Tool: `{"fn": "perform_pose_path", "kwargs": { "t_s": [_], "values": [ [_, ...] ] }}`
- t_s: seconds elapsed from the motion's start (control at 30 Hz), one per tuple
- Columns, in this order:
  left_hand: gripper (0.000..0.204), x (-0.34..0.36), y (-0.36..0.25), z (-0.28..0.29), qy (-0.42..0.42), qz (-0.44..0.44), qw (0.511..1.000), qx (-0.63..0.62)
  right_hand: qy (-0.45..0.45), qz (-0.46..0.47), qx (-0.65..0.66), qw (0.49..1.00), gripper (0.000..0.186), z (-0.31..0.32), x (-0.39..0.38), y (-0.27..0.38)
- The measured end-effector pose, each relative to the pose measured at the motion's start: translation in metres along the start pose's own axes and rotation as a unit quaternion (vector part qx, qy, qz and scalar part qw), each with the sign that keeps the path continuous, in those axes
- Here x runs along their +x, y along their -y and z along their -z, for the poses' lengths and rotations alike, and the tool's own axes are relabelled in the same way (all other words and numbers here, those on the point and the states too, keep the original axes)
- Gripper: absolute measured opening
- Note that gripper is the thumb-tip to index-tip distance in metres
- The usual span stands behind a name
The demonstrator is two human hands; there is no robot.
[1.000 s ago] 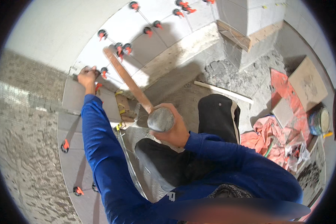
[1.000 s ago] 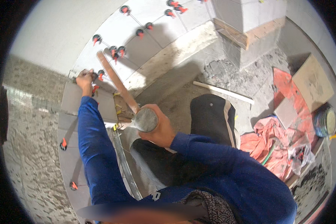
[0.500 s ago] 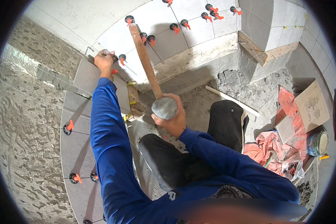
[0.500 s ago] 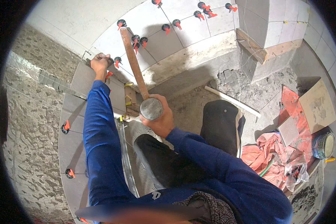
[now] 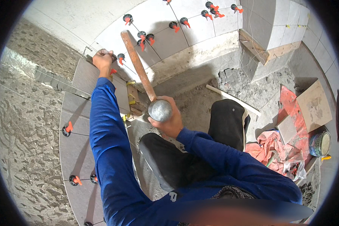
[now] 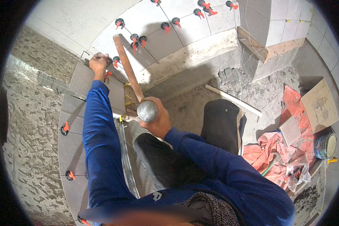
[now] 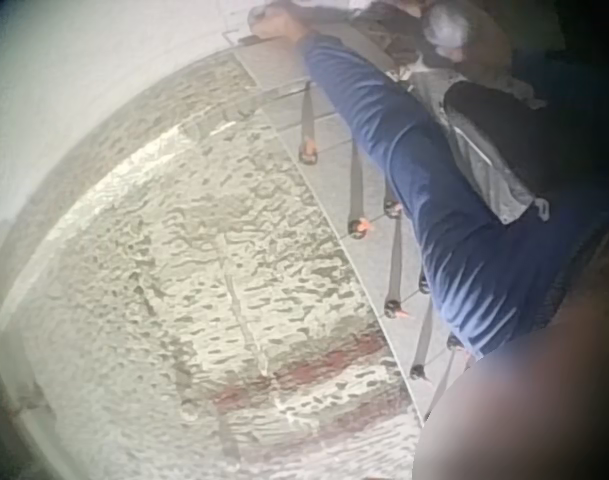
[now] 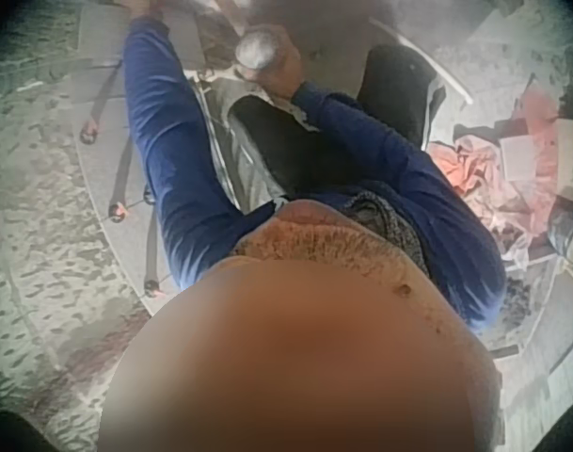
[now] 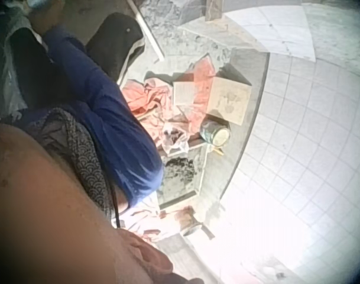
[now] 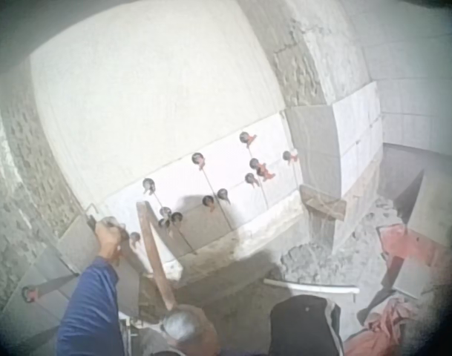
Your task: The person installs wall tiles by placing red tile leveling clips between adjacent tiles and tightening them with a small tool. The person then uses a hammer to tap the tiles into position.
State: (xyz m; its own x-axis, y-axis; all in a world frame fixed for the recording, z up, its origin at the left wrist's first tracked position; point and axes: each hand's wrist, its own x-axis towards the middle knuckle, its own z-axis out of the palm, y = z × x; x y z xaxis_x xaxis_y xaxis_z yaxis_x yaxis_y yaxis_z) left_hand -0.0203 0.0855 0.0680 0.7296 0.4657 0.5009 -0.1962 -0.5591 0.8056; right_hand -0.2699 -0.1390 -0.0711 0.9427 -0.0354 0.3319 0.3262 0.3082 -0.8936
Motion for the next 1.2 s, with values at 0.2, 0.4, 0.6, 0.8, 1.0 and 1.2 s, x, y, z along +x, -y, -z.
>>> {"fn": "perform_pose_path", "kwargs": {
  "t_s": [0.2, 0.4, 0.6, 0.8, 1.0, 1.2],
  "values": [
    [0.013, -0.002, -0.004, -0.001, -0.013, 0.014, 1.000, 0.018, 0.026, 0.017, -0.016, 0.999, 0.064, 0.004, -0.002, -0.004],
    [0.012, -0.006, -0.007, 0.000, -0.006, 0.012, 1.000, 0.019, 0.014, 0.003, 0.000, 1.000, 0.065, 0.001, -0.005, -0.006],
    [0.012, -0.005, -0.006, 0.002, -0.005, 0.001, 1.000, 0.017, 0.047, -0.009, 0.003, 0.999, 0.065, 0.007, -0.003, -0.005],
    [0.013, -0.012, -0.015, 0.006, -0.006, -0.070, 0.988, 0.141, 0.036, 0.010, 0.043, 0.998, 0.063, 0.031, -0.022, 0.030],
    [0.020, -0.010, -0.028, 0.024, -0.038, -0.051, 0.993, 0.098, -0.030, 0.013, 0.030, 0.999, 0.070, 0.094, -0.037, 0.066],
    [0.016, -0.027, -0.089, 0.017, -0.124, -0.283, 0.929, 0.202, -0.127, 0.052, 0.100, 0.985, 0.069, 0.158, -0.011, 0.077]
  ]
}}
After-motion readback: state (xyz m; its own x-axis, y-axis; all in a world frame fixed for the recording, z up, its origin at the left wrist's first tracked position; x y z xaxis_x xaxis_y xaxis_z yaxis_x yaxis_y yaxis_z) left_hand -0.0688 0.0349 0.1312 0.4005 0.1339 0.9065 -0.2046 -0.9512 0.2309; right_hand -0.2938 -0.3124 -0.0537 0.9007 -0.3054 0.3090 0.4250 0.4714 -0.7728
